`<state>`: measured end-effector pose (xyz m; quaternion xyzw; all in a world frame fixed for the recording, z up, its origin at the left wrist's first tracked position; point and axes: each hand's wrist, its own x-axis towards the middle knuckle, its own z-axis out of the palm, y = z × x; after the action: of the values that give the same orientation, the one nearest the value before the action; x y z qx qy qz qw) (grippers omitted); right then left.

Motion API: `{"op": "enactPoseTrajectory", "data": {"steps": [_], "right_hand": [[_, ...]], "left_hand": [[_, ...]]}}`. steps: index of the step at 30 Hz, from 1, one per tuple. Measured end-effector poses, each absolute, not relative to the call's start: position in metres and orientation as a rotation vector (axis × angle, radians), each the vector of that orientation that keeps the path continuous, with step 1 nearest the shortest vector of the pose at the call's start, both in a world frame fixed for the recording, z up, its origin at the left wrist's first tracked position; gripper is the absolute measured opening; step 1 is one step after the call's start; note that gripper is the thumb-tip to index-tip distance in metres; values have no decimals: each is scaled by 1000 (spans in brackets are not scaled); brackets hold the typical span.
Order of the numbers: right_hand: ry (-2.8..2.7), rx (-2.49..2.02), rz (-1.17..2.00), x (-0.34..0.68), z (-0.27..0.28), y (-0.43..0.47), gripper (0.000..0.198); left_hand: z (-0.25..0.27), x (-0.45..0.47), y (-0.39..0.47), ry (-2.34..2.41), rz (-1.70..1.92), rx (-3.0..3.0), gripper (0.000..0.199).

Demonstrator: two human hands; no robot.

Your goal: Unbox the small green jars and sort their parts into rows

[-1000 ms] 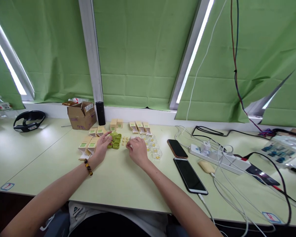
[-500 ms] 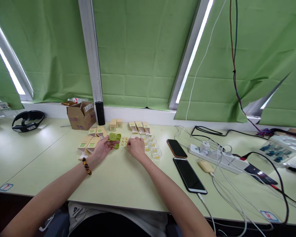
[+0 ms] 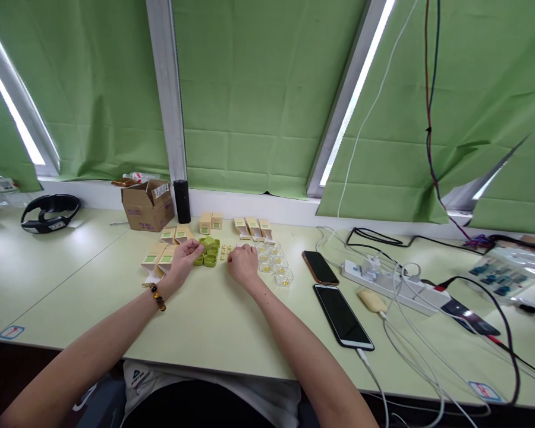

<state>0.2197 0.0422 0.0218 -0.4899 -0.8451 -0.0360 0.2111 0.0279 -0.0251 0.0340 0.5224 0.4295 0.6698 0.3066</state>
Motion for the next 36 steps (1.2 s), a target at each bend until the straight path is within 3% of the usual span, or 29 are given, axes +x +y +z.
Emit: {"op": "enactPoseTrajectory", "data": {"steps": [7,17,27,36], "right_hand": [[-2335,-1356,-153,216,20,40,16],[-2208,-1005,-76,258,18,-12,14],[-2579,-894,3,252,-4,-38,15],[-2605,-894,100,253,0,-36,13]], "left_hand": [[29,26,-23,1232,1750,1460,31],[36,17,-27,1475,1691,1899,9],[39,-1,-18,1547,1232,2488,12],[38,5,-25,1406,1007,2535,22]]}}
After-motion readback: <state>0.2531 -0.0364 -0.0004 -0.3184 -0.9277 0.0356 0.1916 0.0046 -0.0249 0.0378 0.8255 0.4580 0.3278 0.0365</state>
